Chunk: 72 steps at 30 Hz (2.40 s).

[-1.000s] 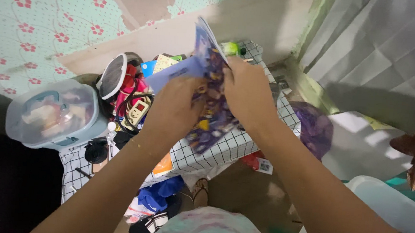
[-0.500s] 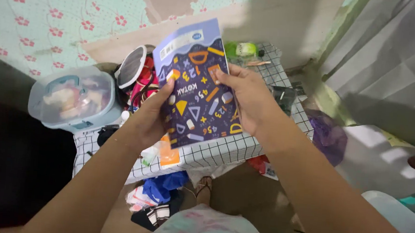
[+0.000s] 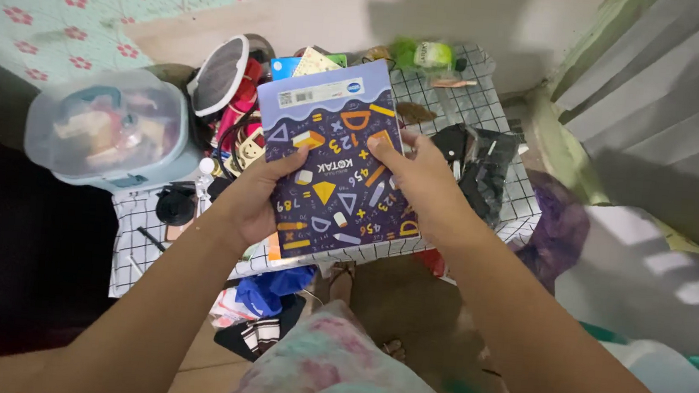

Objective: Organize various household items on a table and place some into a storage bin and a backpack.

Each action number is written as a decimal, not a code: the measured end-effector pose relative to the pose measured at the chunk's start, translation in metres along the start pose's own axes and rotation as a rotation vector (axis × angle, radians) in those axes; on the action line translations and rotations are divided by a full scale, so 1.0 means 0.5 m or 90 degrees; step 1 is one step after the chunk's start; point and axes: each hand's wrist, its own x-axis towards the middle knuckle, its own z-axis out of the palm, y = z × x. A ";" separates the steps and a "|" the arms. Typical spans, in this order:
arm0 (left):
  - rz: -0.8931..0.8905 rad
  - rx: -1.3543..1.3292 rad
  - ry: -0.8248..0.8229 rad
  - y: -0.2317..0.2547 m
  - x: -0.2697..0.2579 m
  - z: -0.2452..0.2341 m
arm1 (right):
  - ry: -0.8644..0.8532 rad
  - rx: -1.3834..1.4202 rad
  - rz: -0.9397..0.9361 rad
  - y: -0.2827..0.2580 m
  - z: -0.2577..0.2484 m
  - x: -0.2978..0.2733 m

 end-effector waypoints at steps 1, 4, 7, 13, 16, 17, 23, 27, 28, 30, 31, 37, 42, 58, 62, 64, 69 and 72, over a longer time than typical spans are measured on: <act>-0.004 0.020 0.004 0.007 0.021 -0.006 | -0.030 0.050 0.089 -0.008 0.005 0.009; -0.018 0.062 0.010 0.026 0.102 -0.044 | -0.079 0.135 0.175 0.017 0.022 0.062; -0.054 0.073 0.020 0.061 0.200 -0.084 | -0.071 0.172 0.174 0.035 0.041 0.134; -0.081 0.105 0.062 0.090 0.489 -0.287 | 0.036 0.138 0.228 0.067 0.069 0.275; -0.013 0.339 0.075 0.047 0.701 -0.471 | 0.072 0.136 0.195 0.099 0.062 0.337; 0.061 0.527 0.081 0.023 0.776 -0.538 | 0.102 0.112 0.203 0.104 0.061 0.355; 0.298 1.008 -0.008 0.047 0.869 -0.632 | 0.115 0.181 0.246 0.117 0.049 0.412; 0.422 1.123 -0.080 0.056 0.921 -0.664 | 0.151 0.158 0.265 0.158 0.028 0.435; 0.412 1.172 -0.079 0.060 0.933 -0.666 | 0.150 0.172 0.258 0.159 0.027 0.440; 0.400 1.217 -0.082 0.070 0.916 -0.657 | 0.152 0.184 0.255 0.155 0.029 0.448; 0.401 1.212 -0.086 0.082 0.908 -0.626 | 0.165 0.172 0.271 0.150 0.033 0.452; 0.398 1.189 -0.116 0.076 0.886 -0.551 | 0.192 0.181 0.300 0.164 0.041 0.465; 0.410 1.175 -0.121 0.062 0.871 -0.523 | 0.212 0.166 0.331 0.167 0.050 0.474; 0.522 1.119 -0.092 0.154 0.704 -0.307 | 0.259 0.162 0.292 0.113 -0.008 0.424; 0.392 0.870 -0.083 0.184 0.631 -0.188 | 0.257 0.143 0.225 0.091 -0.069 0.380; 0.331 0.826 -0.073 0.198 0.600 -0.140 | 0.242 0.163 0.199 0.064 -0.096 0.355; 0.233 0.677 -0.107 0.181 0.522 -0.052 | 0.183 0.283 0.154 0.004 -0.142 0.291; 0.193 0.601 -0.172 0.157 0.467 0.010 | 0.174 0.281 0.201 -0.013 -0.162 0.249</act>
